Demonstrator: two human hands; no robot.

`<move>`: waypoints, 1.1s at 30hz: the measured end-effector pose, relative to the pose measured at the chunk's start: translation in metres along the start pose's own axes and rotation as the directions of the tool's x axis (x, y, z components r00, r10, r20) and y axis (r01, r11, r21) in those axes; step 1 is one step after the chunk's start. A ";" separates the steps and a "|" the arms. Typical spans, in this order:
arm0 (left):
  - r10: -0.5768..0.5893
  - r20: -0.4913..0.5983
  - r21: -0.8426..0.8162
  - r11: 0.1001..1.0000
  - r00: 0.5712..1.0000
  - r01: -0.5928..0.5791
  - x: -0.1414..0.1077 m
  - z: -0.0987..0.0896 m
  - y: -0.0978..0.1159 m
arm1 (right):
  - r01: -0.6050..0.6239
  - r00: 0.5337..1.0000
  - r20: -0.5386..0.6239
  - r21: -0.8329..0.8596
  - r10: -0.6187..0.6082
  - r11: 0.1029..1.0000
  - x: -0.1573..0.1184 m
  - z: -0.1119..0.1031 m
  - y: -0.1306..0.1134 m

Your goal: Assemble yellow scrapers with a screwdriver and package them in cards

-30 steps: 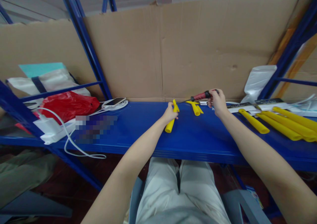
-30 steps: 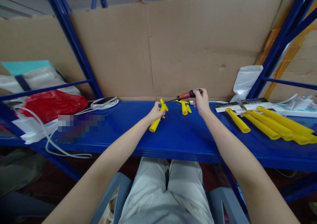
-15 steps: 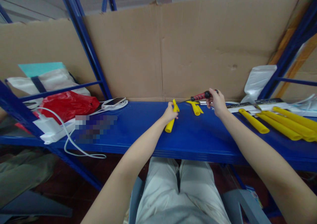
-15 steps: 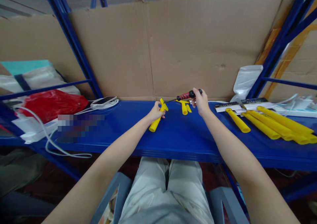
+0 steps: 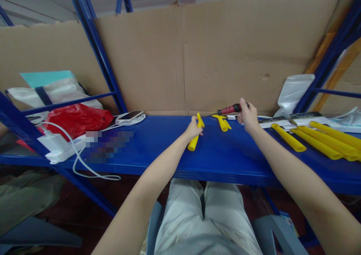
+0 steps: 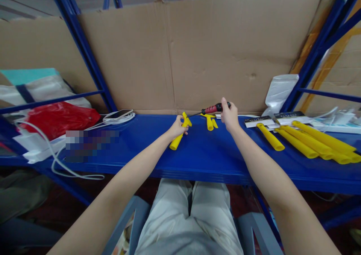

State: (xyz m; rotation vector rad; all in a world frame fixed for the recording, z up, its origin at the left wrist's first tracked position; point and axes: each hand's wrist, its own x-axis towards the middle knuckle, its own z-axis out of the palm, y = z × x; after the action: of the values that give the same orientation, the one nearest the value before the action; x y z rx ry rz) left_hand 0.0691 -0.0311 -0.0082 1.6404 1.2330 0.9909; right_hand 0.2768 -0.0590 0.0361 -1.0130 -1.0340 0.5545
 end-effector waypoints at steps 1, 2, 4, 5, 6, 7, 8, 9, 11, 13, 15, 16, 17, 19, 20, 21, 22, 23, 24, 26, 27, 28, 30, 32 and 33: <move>0.000 -0.001 0.000 1.000 1.000 0.000 0.000 0.000 0.000 | -0.013 1.000 -0.013 -0.005 0.013 1.000 0.000 0.000 0.000; 0.001 -0.003 0.001 1.000 1.000 -0.001 0.000 0.000 0.000 | -0.021 0.999 -0.026 -0.006 0.020 1.000 0.001 -0.001 0.000; 0.003 -0.005 0.003 1.000 1.000 -0.003 0.000 0.000 0.000 | -0.016 0.999 -0.040 0.004 0.017 1.000 0.002 -0.001 0.000; 0.005 -0.005 0.004 1.000 1.000 -0.005 0.000 0.001 0.000 | -0.008 0.999 -0.035 0.015 0.008 1.000 0.002 -0.001 0.001; 0.006 -0.005 0.005 1.000 1.000 -0.006 0.000 0.001 0.000 | 0.002 1.000 -0.021 0.027 -0.001 1.000 0.002 -0.001 0.002; 0.006 -0.005 0.005 1.000 1.000 -0.006 0.000 0.001 0.000 | 0.011 1.000 -0.002 0.040 -0.011 0.999 0.003 -0.001 0.003; 0.003 -0.006 0.004 1.000 1.000 -0.003 -0.001 0.001 0.000 | 0.016 1.000 0.017 0.049 -0.017 0.999 0.003 -0.001 0.004; 0.001 -0.009 0.003 1.000 1.000 -0.001 -0.001 0.001 0.000 | 0.018 0.999 0.029 0.054 -0.020 0.998 0.003 -0.002 0.005; -0.002 -0.015 0.000 1.000 1.000 0.002 -0.002 0.001 0.001 | 0.010 0.999 0.034 0.053 -0.012 0.999 0.004 -0.003 0.007; -0.003 -0.016 0.003 1.000 1.000 0.003 -0.003 0.001 0.003 | -0.015 1.000 0.015 0.040 0.014 0.999 0.004 -0.004 0.007; -0.001 -0.009 0.010 1.000 1.000 0.001 -0.005 0.000 0.004 | -0.030 0.999 -0.016 0.017 0.030 0.999 0.004 -0.004 0.005; -0.001 -0.007 0.014 1.000 1.000 0.001 -0.005 0.000 0.005 | -0.029 0.999 -0.027 0.008 0.029 1.000 0.004 -0.003 0.004; 0.001 -0.006 0.016 1.000 1.000 -0.001 -0.006 0.000 0.005 | -0.024 0.999 -0.033 0.005 0.024 1.000 0.003 -0.002 0.002; 0.005 -0.006 0.016 1.000 1.000 -0.005 -0.005 0.000 0.004 | -0.015 1.000 -0.015 0.016 0.016 1.000 0.001 -0.001 0.000; 0.007 -0.006 0.014 1.000 1.000 -0.007 -0.005 0.000 0.004 | -0.015 1.000 0.005 0.024 0.015 1.000 0.000 0.000 0.000; 0.008 -0.006 0.010 1.000 1.000 -0.008 -0.004 0.000 0.003 | -0.014 1.000 0.026 0.030 0.013 0.999 -0.001 0.000 0.000; 0.008 -0.008 0.005 1.000 1.000 -0.008 -0.003 0.001 0.002 | -0.011 0.999 0.043 0.032 0.010 0.999 -0.001 0.000 0.000; 0.007 -0.011 0.000 1.000 1.000 -0.007 -0.002 0.001 0.002 | -0.008 0.999 0.053 0.032 0.007 0.999 -0.001 -0.001 0.000; 0.005 -0.013 -0.004 1.000 1.000 -0.005 -0.002 0.001 0.001 | -0.007 0.998 0.056 0.033 0.005 0.999 -0.001 -0.001 0.001; 0.004 -0.014 -0.011 1.000 1.000 -0.004 0.000 0.001 0.000 | -0.015 0.999 0.040 0.034 0.013 0.999 0.001 -0.003 0.003; 0.004 -0.013 -0.013 1.000 1.000 -0.004 0.000 0.001 -0.001 | -0.020 1.000 0.025 0.032 0.019 0.999 0.002 -0.003 0.003; 0.007 -0.012 -0.016 1.000 1.000 -0.007 0.000 0.001 -0.001 | -0.023 1.000 0.010 0.029 0.023 0.999 0.002 -0.003 0.004; 0.014 -0.008 -0.024 1.000 1.000 -0.014 0.001 0.001 -0.002 | -0.017 1.000 -0.010 0.031 0.017 0.999 0.003 -0.002 0.003; 0.015 -0.006 -0.027 1.000 1.000 -0.016 0.002 0.001 -0.002 | -0.011 1.000 0.002 0.050 0.011 0.999 0.003 -0.001 0.002; 0.014 -0.005 -0.025 1.000 1.000 -0.014 0.002 0.001 -0.003 | -0.013 1.000 0.017 0.059 0.012 0.998 0.002 -0.001 0.002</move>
State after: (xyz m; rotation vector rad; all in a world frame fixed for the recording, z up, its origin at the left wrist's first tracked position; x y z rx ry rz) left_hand 0.0696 -0.0292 -0.0107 1.6298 1.2088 1.0155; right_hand 0.2788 -0.0570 0.0354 -0.9649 -1.0212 0.6014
